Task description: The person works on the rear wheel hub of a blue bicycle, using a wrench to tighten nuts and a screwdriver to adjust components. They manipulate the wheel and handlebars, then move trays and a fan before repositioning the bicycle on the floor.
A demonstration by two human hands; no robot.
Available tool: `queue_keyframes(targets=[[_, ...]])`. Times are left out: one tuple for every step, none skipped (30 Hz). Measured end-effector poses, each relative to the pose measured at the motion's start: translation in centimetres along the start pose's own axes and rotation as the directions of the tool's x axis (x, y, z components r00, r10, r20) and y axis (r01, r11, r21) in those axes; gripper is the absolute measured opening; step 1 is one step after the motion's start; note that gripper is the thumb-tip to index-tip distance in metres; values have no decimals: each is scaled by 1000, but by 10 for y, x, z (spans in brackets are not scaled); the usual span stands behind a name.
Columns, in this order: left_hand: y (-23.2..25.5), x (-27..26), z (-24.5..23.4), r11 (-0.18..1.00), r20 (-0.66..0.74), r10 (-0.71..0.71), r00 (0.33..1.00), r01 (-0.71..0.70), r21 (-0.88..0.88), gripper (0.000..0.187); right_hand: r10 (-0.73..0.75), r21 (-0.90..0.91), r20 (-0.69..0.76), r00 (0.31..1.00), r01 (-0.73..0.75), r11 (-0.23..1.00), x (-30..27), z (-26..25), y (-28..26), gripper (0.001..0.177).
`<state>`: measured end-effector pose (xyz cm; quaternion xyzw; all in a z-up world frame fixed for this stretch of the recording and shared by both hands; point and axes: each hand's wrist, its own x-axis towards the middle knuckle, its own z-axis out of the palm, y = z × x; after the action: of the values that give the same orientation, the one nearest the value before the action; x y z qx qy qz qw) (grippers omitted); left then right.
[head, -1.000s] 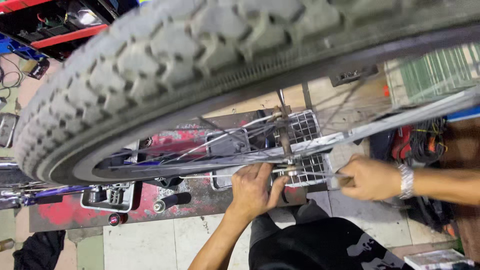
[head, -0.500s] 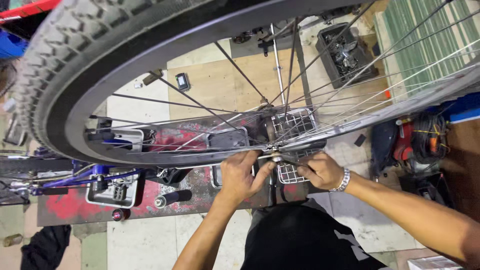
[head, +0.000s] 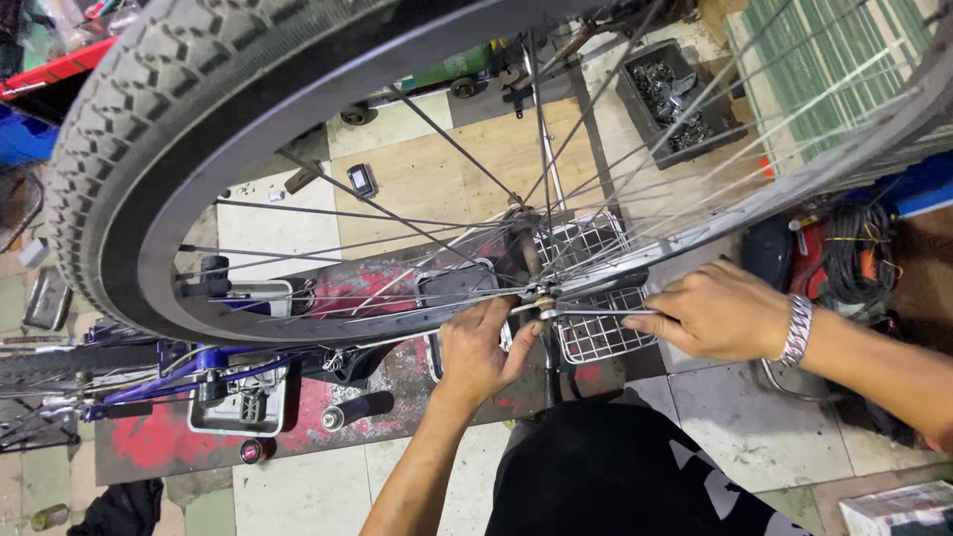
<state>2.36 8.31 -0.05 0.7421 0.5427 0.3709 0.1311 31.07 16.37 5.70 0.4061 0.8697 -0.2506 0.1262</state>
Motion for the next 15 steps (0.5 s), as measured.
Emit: queue_keyframes(targets=[[0,1,2,1000,-2,-1,1000,1,-4,38,-28,-19,-36,999,27,999,-2,-7,-4,51],[1,2,4,1000,-12,13,1000,-14,-8,38,-57,-40,-71,996,54,998,-3,-13,-8,51],[1,1,3,1000,-20,23,1000,-23,-8,37,-3,-88,-19,1000,1,996,-4,-20,-14,51],[1,0,2,999,-28,32,999,-32,-8,36,55,-138,30,998,-50,989,-6,-28,-19,51],[1,0,4,1000,-21,16,1000,-16,-4,35,111,-190,78,991,-95,977,-7,-36,-24,52],[1,1,7,1000,-14,0,1000,0,0,34,130,-214,105,986,-106,971,-9,-44,-28,52],[1,1,8,1000,-3,-18,1000,18,2,32,152,-235,133,979,-117,965,-11,-51,-31,52],[0,0,7,1000,-9,-11,1000,11,4,32,173,-256,161,972,-128,958,-10,-55,-33,53],[0,1,7,1000,-17,0,1000,0,2,33,179,-249,186,966,-130,960,-8,-59,-34,53],[0,1,7,1000,-25,10,1000,-10,-1,33,185,-243,211,960,-132,961,-7,-61,-33,53],[0,0,7,1000,-26,9,1000,-9,-6,33,183,-234,237,954,-127,964,-4,-60,-33,54],[0,0,8,1000,-27,8,1000,-8,-12,33,159,-159,242,957,-122,980,-3,-57,-31,52],[0,1,8,1000,-32,6,999,-7,-17,33,133,-87,242,961,-115,990,-2,-55,-28,52],[1,1,8,1000,-38,4,999,-5,-21,33,108,-15,240,965,-108,994,-1,-52,-23,52],[1,1,7,1000,-41,4,999,-5,-28,34,97,15,275,957,-105,994,-1,-48,-17,48]])
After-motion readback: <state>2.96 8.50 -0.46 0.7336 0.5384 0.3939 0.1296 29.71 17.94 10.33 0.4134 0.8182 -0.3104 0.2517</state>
